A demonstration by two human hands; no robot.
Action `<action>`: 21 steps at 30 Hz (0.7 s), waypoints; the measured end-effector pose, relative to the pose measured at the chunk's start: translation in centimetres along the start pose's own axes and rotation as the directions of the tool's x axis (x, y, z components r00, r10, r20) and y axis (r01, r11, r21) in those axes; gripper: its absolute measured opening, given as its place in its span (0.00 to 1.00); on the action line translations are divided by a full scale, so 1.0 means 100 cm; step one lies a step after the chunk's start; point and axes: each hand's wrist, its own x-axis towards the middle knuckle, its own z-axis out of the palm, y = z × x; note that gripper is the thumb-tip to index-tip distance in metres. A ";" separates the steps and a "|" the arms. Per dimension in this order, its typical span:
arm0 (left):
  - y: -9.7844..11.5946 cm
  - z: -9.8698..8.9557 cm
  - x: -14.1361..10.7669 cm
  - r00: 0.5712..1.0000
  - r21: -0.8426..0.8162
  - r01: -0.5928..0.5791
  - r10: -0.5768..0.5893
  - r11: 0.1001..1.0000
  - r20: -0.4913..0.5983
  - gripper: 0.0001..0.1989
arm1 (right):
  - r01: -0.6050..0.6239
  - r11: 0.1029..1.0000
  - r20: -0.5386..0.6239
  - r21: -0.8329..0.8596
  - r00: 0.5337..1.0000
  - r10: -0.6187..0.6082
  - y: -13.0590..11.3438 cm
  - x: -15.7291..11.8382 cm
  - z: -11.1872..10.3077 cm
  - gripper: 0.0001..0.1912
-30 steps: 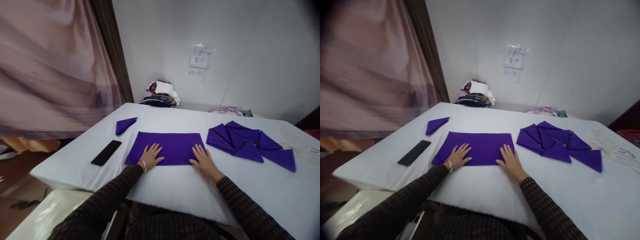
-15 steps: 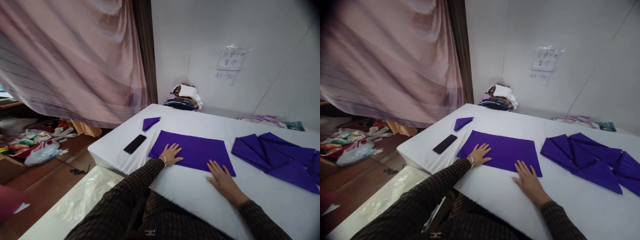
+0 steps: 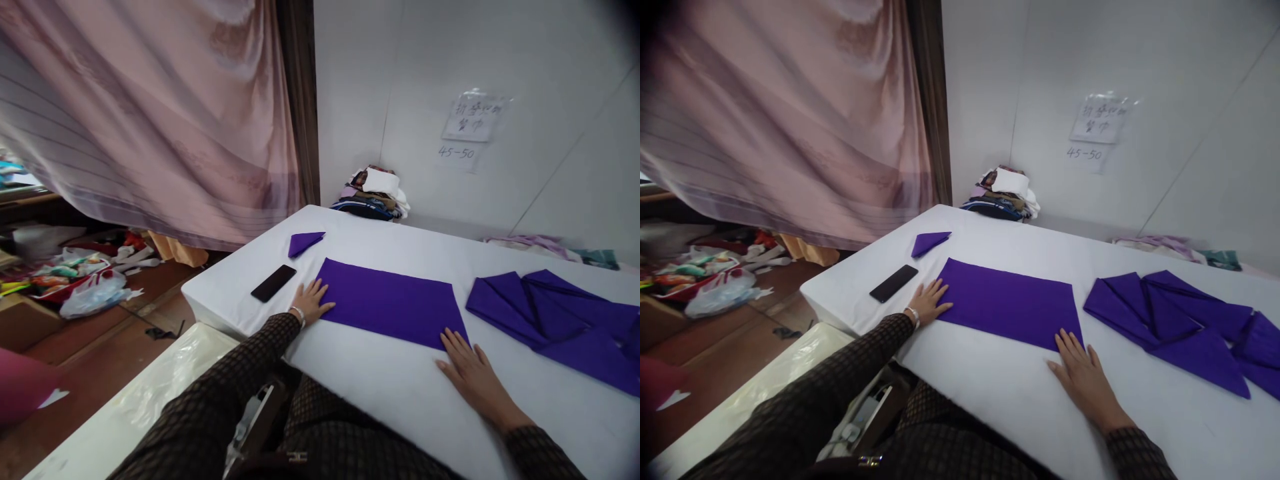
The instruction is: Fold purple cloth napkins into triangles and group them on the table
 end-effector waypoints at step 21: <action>0.024 -0.008 0.108 1.000 0.004 0.014 -0.014 1.000 -0.009 0.35 | 0.234 0.972 0.219 -0.017 0.949 -0.225 -0.162 0.145 -0.014 0.38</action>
